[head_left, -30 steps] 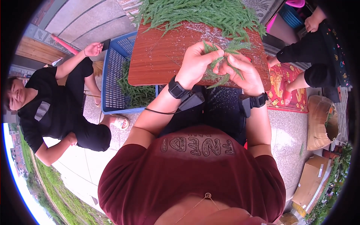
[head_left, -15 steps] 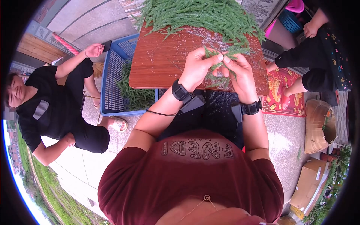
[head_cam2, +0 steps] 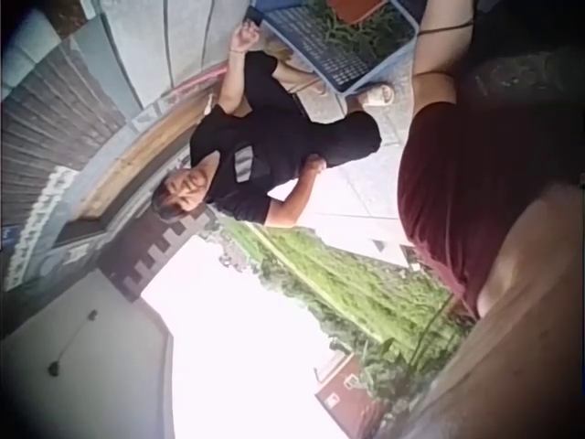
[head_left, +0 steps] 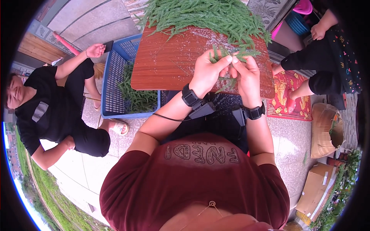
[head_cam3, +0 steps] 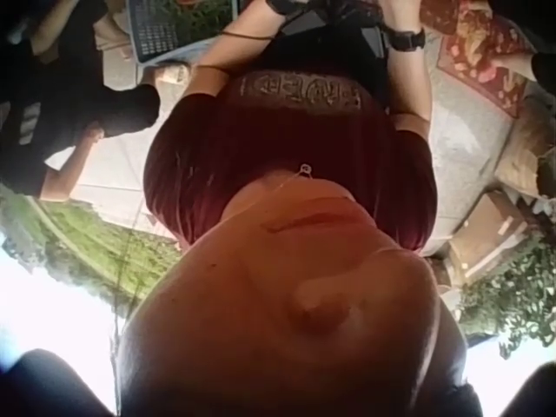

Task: Trimming small sprigs from larger plant branches using scissors.

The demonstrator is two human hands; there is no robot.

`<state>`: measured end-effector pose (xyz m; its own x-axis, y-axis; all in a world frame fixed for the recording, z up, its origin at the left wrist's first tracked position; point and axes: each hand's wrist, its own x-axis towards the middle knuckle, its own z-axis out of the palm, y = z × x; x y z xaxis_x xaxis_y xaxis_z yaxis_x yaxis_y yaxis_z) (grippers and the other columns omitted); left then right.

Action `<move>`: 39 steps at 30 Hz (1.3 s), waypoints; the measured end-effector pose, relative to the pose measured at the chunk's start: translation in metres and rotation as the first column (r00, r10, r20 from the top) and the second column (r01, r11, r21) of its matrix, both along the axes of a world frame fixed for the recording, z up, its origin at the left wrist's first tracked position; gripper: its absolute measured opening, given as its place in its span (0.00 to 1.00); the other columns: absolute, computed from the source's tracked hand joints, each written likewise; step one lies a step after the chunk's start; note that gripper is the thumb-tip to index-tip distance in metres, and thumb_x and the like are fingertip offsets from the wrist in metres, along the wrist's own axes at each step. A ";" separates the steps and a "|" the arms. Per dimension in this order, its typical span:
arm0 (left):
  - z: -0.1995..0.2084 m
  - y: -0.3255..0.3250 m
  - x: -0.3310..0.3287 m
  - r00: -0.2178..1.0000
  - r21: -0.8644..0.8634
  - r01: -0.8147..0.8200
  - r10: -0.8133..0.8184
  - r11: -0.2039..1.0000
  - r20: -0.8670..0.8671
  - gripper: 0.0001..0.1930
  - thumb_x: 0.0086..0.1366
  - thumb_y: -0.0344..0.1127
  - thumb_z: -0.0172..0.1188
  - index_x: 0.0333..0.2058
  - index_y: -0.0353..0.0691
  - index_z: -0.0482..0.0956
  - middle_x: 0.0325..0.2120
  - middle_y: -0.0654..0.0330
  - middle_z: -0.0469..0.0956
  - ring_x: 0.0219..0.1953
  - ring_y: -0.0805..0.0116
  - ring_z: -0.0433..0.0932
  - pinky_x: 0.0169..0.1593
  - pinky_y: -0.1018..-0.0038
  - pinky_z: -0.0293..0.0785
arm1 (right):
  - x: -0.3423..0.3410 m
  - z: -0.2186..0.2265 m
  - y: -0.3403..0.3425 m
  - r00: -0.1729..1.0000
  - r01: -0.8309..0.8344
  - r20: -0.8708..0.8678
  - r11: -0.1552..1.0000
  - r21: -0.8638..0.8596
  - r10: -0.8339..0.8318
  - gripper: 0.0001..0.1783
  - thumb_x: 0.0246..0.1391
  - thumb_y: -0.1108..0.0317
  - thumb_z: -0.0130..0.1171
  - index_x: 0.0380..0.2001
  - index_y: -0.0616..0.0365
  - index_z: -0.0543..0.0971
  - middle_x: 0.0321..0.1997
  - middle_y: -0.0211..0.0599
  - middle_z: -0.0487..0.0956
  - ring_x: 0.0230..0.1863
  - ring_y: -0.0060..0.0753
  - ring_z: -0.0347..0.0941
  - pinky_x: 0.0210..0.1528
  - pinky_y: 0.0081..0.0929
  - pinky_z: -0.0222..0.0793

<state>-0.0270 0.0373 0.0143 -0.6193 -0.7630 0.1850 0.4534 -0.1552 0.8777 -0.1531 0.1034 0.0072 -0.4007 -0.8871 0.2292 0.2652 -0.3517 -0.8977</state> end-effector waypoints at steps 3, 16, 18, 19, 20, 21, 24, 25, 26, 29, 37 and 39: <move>-0.001 -0.005 0.004 1.000 0.122 0.003 -0.002 0.993 -0.008 0.07 0.64 0.34 0.61 0.34 0.37 0.76 0.23 0.63 0.77 0.25 0.76 0.72 0.30 0.80 0.68 | -0.002 0.004 -0.001 0.999 -0.044 0.005 0.995 0.095 0.044 0.09 0.60 0.73 0.56 0.44 0.59 0.76 0.28 0.28 0.77 0.24 0.17 0.68 0.27 0.15 0.61; -0.005 -0.009 0.003 0.989 0.198 0.139 -0.125 0.970 -0.080 0.08 0.66 0.34 0.59 0.32 0.33 0.77 0.26 0.60 0.78 0.26 0.72 0.75 0.29 0.75 0.72 | -0.024 0.021 0.005 0.958 -0.274 0.159 0.927 0.256 0.239 0.09 0.56 0.72 0.60 0.40 0.61 0.75 0.33 0.38 0.80 0.25 0.18 0.70 0.30 0.17 0.64; -0.006 -0.009 0.004 0.995 0.160 0.090 -0.082 0.983 -0.053 0.08 0.65 0.34 0.59 0.32 0.33 0.77 0.26 0.59 0.78 0.26 0.71 0.76 0.30 0.76 0.72 | -0.021 0.019 0.003 0.983 -0.170 -0.024 0.961 0.219 0.180 0.06 0.57 0.73 0.59 0.38 0.61 0.75 0.34 0.39 0.81 0.27 0.20 0.72 0.31 0.18 0.66; -0.005 -0.009 0.004 0.995 0.161 0.090 -0.083 0.983 -0.052 0.08 0.65 0.34 0.59 0.32 0.33 0.77 0.26 0.59 0.78 0.26 0.71 0.76 0.30 0.76 0.72 | -0.018 0.018 0.002 0.983 -0.121 -0.113 0.974 0.193 0.145 0.05 0.57 0.74 0.59 0.36 0.61 0.76 0.34 0.39 0.81 0.27 0.20 0.73 0.32 0.18 0.67; -0.005 -0.009 0.003 0.998 0.151 0.061 -0.057 0.987 -0.032 0.08 0.65 0.33 0.59 0.31 0.32 0.77 0.26 0.58 0.78 0.24 0.71 0.76 0.28 0.75 0.73 | -0.015 0.015 0.001 0.983 -0.121 -0.112 0.973 0.194 0.145 0.05 0.57 0.74 0.59 0.36 0.61 0.76 0.34 0.39 0.81 0.27 0.20 0.73 0.32 0.18 0.67; -0.003 -0.010 0.002 0.999 0.140 0.031 -0.030 0.990 -0.012 0.08 0.66 0.32 0.58 0.30 0.32 0.76 0.25 0.57 0.78 0.23 0.70 0.77 0.27 0.75 0.74 | -0.009 0.012 0.000 0.991 -0.091 -0.082 0.979 0.182 0.107 0.04 0.57 0.74 0.59 0.36 0.61 0.76 0.34 0.39 0.81 0.28 0.21 0.74 0.32 0.19 0.68; 0.000 -0.011 0.006 1.000 0.122 0.003 -0.006 0.993 0.022 0.08 0.66 0.32 0.58 0.30 0.32 0.76 0.24 0.56 0.78 0.23 0.70 0.77 0.26 0.76 0.74 | -0.001 0.009 -0.001 0.999 -0.033 -0.023 0.986 0.161 0.037 0.03 0.58 0.74 0.58 0.34 0.61 0.76 0.33 0.38 0.80 0.30 0.22 0.75 0.33 0.20 0.70; 0.002 -0.012 0.008 0.999 0.116 0.007 -0.011 0.993 0.036 0.08 0.66 0.33 0.59 0.31 0.32 0.77 0.24 0.57 0.78 0.23 0.70 0.76 0.27 0.77 0.73 | -0.001 0.010 0.000 0.998 -0.067 0.029 0.982 0.179 0.063 0.05 0.58 0.73 0.58 0.37 0.61 0.76 0.32 0.37 0.80 0.30 0.23 0.75 0.33 0.21 0.70; 0.002 -0.012 0.009 0.999 0.109 0.011 -0.017 0.994 0.050 0.08 0.66 0.34 0.59 0.32 0.33 0.77 0.25 0.58 0.78 0.24 0.71 0.76 0.28 0.77 0.72 | 0.000 0.011 0.000 0.993 -0.102 0.081 0.975 0.196 0.087 0.06 0.59 0.72 0.57 0.39 0.62 0.75 0.32 0.36 0.79 0.30 0.25 0.75 0.33 0.22 0.70; -0.005 -0.009 0.004 1.000 0.152 -0.020 0.024 0.988 -0.020 0.08 0.66 0.34 0.59 0.33 0.34 0.77 0.24 0.59 0.78 0.23 0.71 0.76 0.27 0.78 0.70 | -0.002 0.011 0.000 0.984 -0.152 0.130 0.965 0.213 0.126 0.08 0.59 0.71 0.57 0.41 0.62 0.75 0.31 0.35 0.78 0.31 0.26 0.75 0.32 0.23 0.69; -0.007 -0.009 0.001 0.999 0.139 0.003 0.003 0.990 -0.044 0.08 0.66 0.33 0.58 0.31 0.34 0.76 0.23 0.59 0.78 0.22 0.71 0.76 0.26 0.78 0.71 | -0.015 0.010 -0.001 0.965 -0.259 0.096 0.947 0.190 0.245 0.08 0.59 0.69 0.58 0.39 0.61 0.75 0.31 0.34 0.78 0.31 0.27 0.75 0.29 0.21 0.66; -0.005 -0.009 0.002 0.999 0.144 0.011 -0.006 0.989 -0.031 0.08 0.66 0.35 0.58 0.32 0.35 0.77 0.23 0.60 0.78 0.23 0.73 0.75 0.26 0.79 0.69 | -0.015 0.011 -0.002 0.969 -0.248 0.066 0.950 0.192 0.239 0.09 0.59 0.69 0.58 0.40 0.61 0.76 0.31 0.35 0.79 0.30 0.26 0.75 0.28 0.19 0.65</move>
